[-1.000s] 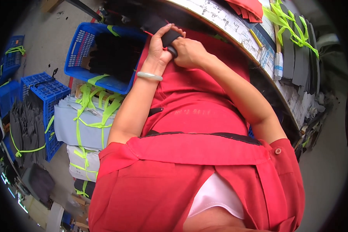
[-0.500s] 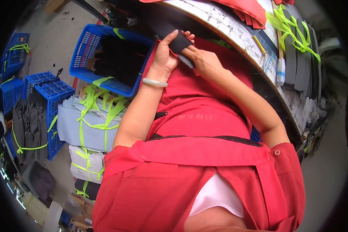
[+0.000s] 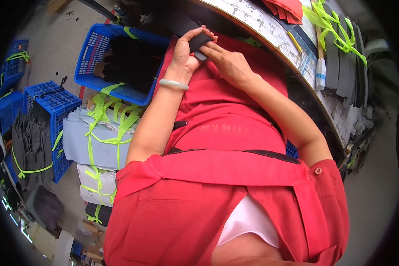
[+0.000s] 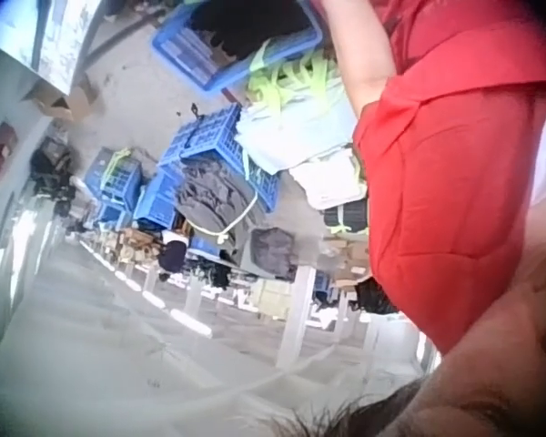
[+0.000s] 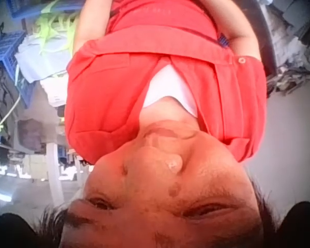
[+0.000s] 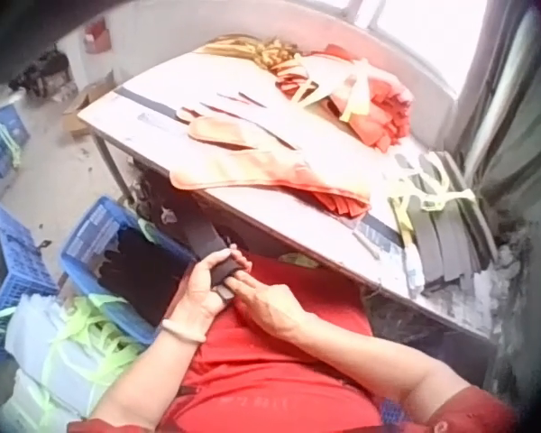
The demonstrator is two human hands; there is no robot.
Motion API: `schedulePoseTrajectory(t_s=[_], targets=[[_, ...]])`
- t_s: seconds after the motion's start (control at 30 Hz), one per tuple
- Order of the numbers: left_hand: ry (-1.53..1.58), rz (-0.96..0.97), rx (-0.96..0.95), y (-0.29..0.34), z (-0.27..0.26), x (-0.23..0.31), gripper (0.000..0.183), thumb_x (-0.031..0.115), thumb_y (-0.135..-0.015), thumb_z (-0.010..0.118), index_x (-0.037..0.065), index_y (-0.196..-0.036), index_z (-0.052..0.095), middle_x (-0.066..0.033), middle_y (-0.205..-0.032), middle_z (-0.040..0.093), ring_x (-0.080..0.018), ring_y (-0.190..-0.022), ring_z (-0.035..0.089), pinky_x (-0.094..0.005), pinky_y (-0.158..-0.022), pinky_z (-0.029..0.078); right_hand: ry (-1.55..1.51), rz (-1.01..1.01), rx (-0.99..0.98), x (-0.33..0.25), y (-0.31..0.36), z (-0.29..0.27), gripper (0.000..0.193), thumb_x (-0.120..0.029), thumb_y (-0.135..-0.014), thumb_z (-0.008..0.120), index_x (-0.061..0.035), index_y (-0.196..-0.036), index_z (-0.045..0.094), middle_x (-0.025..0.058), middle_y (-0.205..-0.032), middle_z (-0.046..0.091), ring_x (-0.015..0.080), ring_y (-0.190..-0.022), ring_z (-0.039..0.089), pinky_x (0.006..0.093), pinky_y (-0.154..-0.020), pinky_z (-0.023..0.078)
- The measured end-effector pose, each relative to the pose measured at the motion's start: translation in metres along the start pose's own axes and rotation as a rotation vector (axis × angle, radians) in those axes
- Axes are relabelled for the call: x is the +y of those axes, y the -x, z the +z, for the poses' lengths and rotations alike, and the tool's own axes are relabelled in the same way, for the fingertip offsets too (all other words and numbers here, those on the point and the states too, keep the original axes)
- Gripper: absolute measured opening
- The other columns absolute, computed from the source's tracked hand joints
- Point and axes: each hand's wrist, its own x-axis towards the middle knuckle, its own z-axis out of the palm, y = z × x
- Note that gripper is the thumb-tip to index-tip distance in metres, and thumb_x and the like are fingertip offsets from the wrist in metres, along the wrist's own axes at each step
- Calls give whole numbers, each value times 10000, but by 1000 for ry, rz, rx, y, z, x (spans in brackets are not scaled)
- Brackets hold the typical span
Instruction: Assembling components of protective gloves by hand in a manufacturing environment.
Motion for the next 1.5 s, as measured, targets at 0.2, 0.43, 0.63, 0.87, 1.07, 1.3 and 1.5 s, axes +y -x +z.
schedulePoseTrajectory(t_s=[0.2, 0.43, 0.63, 0.87, 1.07, 1.3, 1.5], targets=[[-42, -36, -1, 13, 13, 9, 236, 132, -922, 555, -27, -1096, 540, -136, -1034, 620, -290, -1039, 596, -439, -1014, 457, -55, -53, -44, 1, -13, -6, 356, -80, -877, 542, -124, -1230, 543, 110, -1118, 618, 350, -793, 658, 419, -640, 543], [-98, 66, -30, 6, -5, 2, 180, 104, -880, 598, -11, -1019, 588, -130, -933, 650, -270, -937, 616, -422, -968, 475, -54, 61, -169, -9, -37, -2, 316, -69, -851, 492, -114, -1141, 608, 104, -1103, 655, 358, -887, 653, 453, -730, 543], [65, 65, -7, 26, -2, 21, 176, 67, -881, 583, -26, -1029, 578, -159, -1037, 632, -308, -1063, 596, -434, -1027, 441, -121, -291, 53, -6, -42, 7, 263, -80, -825, 551, -118, -1066, 647, 77, -1007, 680, 311, -799, 669, 398, -645, 553], [-166, 146, 10, 96, 27, 34, 241, 23, -896, 568, -24, -1132, 559, -121, -1010, 635, -276, -1002, 618, -430, -971, 489, -763, 114, 174, -26, 0, -36, 298, -120, -928, 609, -45, -1215, 642, 91, -1025, 698, 108, -859, 639, 273, -763, 527], [-376, -292, -170, 118, 84, -15, 356, 173, -942, 562, -69, -1201, 530, -198, -1059, 637, -364, -1037, 637, -498, -931, 507, -1661, 254, -261, -37, -49, -77, 494, -305, -936, 614, -41, -1332, 481, 89, -1086, 632, 172, -948, 640, 290, -860, 523], [-434, -454, -158, 94, 87, -33, 192, 175, -956, 554, -11, -951, 602, -154, -908, 653, -332, -925, 679, -419, -710, 601, -1636, 529, 40, 2, -84, -86, 320, -248, -979, 546, -9, -1190, 578, 76, -848, 650, 161, -721, 641, 308, -664, 562], [-718, -229, -113, 115, 61, -20, 304, 243, -994, 498, 1, -842, 601, -124, -833, 651, -217, -667, 664, -321, -625, 567, -1658, 565, 251, 68, -86, -150, 238, -180, -905, 633, -58, -1104, 586, 79, -862, 618, 190, -699, 589, 316, -662, 498]])
